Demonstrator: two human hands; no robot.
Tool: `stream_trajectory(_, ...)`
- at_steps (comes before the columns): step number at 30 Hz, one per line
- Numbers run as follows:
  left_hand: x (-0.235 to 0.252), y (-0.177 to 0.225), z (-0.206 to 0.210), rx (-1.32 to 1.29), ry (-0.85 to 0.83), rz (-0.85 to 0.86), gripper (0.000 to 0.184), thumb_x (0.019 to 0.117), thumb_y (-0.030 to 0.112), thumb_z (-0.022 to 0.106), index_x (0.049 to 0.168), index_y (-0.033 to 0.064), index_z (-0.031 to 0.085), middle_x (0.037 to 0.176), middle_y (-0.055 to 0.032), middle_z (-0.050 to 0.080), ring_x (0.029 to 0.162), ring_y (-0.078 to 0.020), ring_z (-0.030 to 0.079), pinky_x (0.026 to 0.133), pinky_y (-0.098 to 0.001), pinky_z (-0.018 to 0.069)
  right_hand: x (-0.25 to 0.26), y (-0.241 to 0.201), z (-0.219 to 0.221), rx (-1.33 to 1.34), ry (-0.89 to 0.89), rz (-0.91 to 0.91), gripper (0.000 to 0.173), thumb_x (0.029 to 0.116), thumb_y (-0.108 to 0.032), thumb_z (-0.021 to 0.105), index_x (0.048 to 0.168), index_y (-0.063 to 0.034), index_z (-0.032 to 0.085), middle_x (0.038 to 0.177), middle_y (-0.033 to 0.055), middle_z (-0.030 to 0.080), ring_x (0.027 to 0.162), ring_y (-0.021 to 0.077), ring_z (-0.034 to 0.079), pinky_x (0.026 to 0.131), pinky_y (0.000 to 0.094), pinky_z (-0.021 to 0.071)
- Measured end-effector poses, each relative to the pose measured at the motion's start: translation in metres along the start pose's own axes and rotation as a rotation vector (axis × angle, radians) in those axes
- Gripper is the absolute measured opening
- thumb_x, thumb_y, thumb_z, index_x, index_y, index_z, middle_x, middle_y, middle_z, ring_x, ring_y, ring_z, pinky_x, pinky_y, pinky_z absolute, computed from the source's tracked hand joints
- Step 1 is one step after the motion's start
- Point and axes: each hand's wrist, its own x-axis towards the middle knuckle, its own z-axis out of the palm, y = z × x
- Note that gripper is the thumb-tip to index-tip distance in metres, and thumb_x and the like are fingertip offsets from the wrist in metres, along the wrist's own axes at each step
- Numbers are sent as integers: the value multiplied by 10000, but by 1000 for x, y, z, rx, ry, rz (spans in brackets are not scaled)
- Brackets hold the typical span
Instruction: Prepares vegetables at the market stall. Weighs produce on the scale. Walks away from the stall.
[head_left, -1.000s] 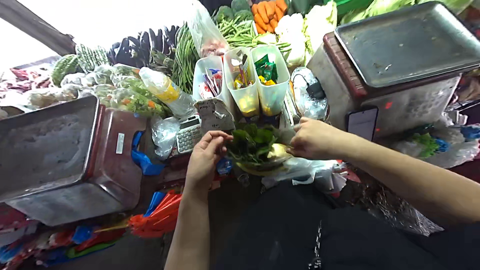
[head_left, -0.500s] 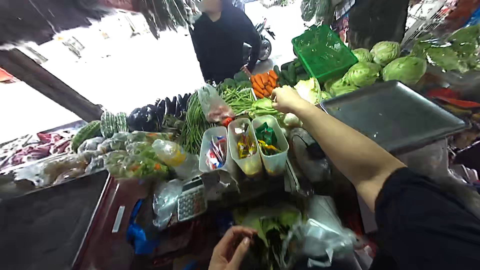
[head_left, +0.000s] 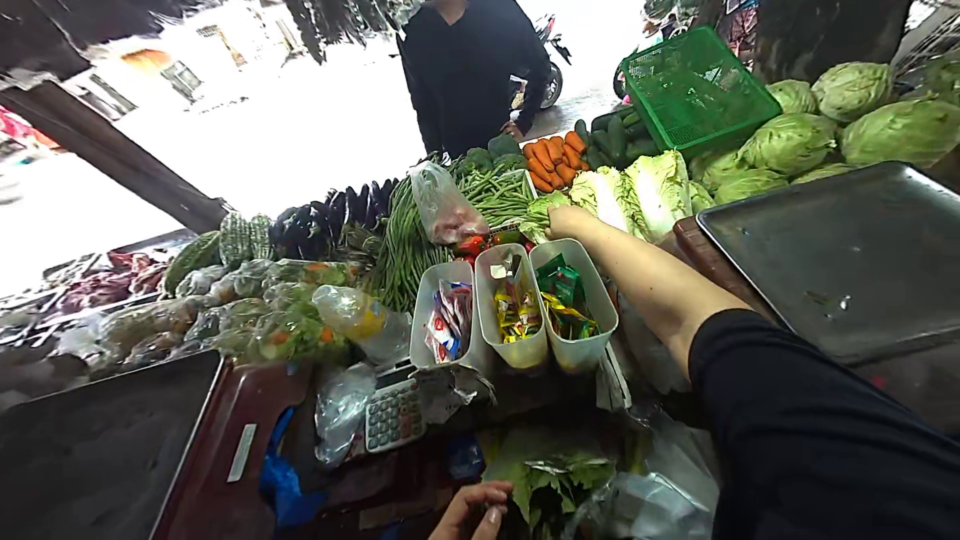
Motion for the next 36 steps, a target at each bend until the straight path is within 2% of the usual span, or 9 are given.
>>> stream_trajectory(3,2,-1,3,12,20,-4,236,1009,-14,462,1112,56,662,1177,-31,722,1110,-136,677,971,-335,560,-3,1,-11,35,-1,4,437,1015,-278,610,1234,100,627,1290,308,627,1248,469,595,994,689,465)
stream_trajectory(10,-2,1,6,95,51,-7,225,1004,36,493,1134,55,676,1155,-41,731,1041,-143,696,899,-298,578,-100,18,-133,66,152,-104,410,1031,-249,601,1250,98,606,1273,310,616,1224,448,597,1006,652,453)
stream_trajectory(14,-2,0,12,88,70,-15,223,1005,64,489,1139,64,667,1148,-26,729,975,-97,696,795,-221,577,-202,87,-166,-75,221,-125,346,1010,-201,611,1287,5,596,1241,264,630,1204,432,600,995,660,449)
stream_trajectory(19,4,3,21,124,55,-31,214,1002,107,508,1129,67,676,1090,-8,721,927,-90,683,821,-226,569,-288,188,-109,-103,120,79,410,999,-308,687,1264,-4,611,1179,284,653,1167,471,615,993,675,445)
stream_trajectory(22,13,7,22,218,14,-32,219,1004,123,519,1155,64,666,1026,21,717,827,-42,665,699,-176,550,-299,217,-72,-19,293,103,578,959,-478,694,1363,-77,589,1285,271,605,1265,476,552,1048,662,423)
stream_trajectory(26,21,14,24,238,-16,-77,248,1020,146,493,1195,44,636,1074,-6,720,910,-79,691,793,-229,584,-327,225,-50,70,561,85,860,833,-674,725,1481,-142,534,1442,211,536,1367,435,463,1129,669,295)
stream_trajectory(28,22,13,24,237,-22,-74,245,1029,153,499,1200,44,636,1089,-12,715,936,-89,685,819,-238,580,-363,234,-37,165,812,61,751,905,-613,685,1460,-124,563,1420,175,581,1339,359,525,1152,593,348)
stream_trajectory(31,22,11,24,219,-10,-67,228,1032,145,490,1191,65,633,1095,17,713,940,-70,680,817,-232,579,-414,252,23,335,1184,130,345,1048,-294,578,1199,-7,697,1115,166,707,1044,241,677,950,421,553)
stream_trajectory(36,21,13,27,218,3,-86,214,1036,121,478,1192,88,619,1082,44,714,901,-46,681,767,-209,579,-441,266,139,331,1086,300,294,1003,-120,538,1171,13,739,1021,226,716,936,340,706,840,499,577)
